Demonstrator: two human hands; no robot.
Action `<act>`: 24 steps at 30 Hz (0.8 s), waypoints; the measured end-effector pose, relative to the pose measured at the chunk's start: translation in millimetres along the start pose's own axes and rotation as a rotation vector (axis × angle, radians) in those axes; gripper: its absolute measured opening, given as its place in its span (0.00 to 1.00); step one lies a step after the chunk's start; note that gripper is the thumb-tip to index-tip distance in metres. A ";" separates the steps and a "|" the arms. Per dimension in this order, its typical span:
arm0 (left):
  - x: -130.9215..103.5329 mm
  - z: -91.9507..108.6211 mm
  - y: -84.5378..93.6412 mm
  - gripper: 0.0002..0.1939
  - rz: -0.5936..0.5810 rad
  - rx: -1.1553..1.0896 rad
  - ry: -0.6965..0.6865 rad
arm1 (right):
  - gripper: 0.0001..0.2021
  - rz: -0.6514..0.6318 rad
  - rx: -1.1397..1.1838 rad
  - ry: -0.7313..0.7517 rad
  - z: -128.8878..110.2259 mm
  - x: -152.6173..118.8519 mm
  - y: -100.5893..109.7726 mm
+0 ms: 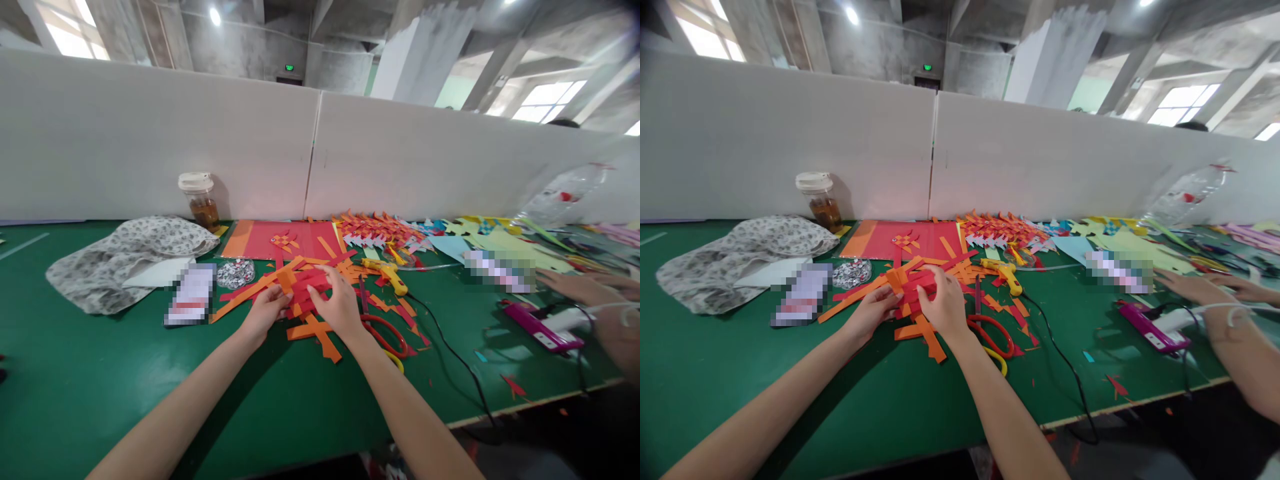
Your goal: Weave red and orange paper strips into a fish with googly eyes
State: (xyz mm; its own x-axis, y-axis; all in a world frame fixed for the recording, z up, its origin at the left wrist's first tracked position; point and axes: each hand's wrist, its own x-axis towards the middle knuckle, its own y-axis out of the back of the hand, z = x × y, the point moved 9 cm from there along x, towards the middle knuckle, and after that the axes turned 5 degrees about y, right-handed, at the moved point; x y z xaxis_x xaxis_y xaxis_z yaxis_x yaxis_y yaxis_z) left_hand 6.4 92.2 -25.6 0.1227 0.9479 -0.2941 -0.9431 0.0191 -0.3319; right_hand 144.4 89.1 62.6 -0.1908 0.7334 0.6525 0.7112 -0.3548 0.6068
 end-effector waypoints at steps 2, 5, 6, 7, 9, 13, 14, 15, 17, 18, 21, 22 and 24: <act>-0.1 0.8 -0.9 0.16 -0.010 0.017 -0.017 | 0.18 0.002 -0.073 0.070 -6.5 0.0 0.3; -0.9 2.2 -0.7 0.17 -0.005 0.031 -0.036 | 0.20 -0.033 -0.033 0.168 -21.0 -1.1 -1.6; -1.1 2.6 -0.7 0.18 -0.006 0.031 -0.041 | 0.22 -0.056 0.003 0.183 -24.7 -1.8 -2.9; -1.2 2.8 -0.9 0.18 -0.009 0.030 -0.045 | 0.24 -0.080 0.040 0.191 -27.6 -2.5 -4.2; -1.0 3.1 -0.8 0.19 -0.014 0.024 -0.050 | 0.27 -0.114 0.094 0.198 -31.4 -3.9 -5.5; -0.4 3.1 -0.8 0.19 -0.019 -0.003 -0.056 | 0.34 -0.170 0.122 0.230 -35.5 -6.3 -7.0; -0.6 3.3 -1.7 0.19 -0.028 -0.012 -0.062 | 0.36 -0.194 0.130 0.240 -36.5 -7.1 -8.5; -1.0 3.6 -1.3 0.20 -0.023 -0.022 -0.071 | 0.37 -0.222 0.146 0.247 -37.4 -8.0 -10.3; -2.2 3.9 2.0 0.20 0.017 -0.038 -0.087 | 0.39 -0.281 0.202 0.240 -38.4 -10.2 -14.7; -3.0 3.8 4.1 0.20 0.042 -0.044 -0.091 | 0.39 -0.309 0.235 0.226 -38.3 -11.4 -17.0; -5.3 4.0 6.0 0.19 0.070 -0.059 -0.097 | 0.39 -0.363 0.293 0.163 -35.4 -14.1 -22.0; -5.8 4.7 4.7 0.19 0.059 -0.057 -0.098 | 0.39 -0.373 0.300 0.146 -34.4 -14.6 -22.9; -6.8 6.2 3.4 0.18 0.053 -0.041 -0.096 | 0.39 -0.388 0.308 0.132 -33.4 -15.0 -24.2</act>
State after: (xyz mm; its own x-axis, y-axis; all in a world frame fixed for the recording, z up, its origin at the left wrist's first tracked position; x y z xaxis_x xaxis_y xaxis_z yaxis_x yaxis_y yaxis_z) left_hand 0.5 87.8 -19.2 0.0408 0.9734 -0.2253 -0.9339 -0.0431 -0.3550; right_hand 107.4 67.3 53.2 -0.5504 0.6904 0.4695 0.7335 0.1312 0.6669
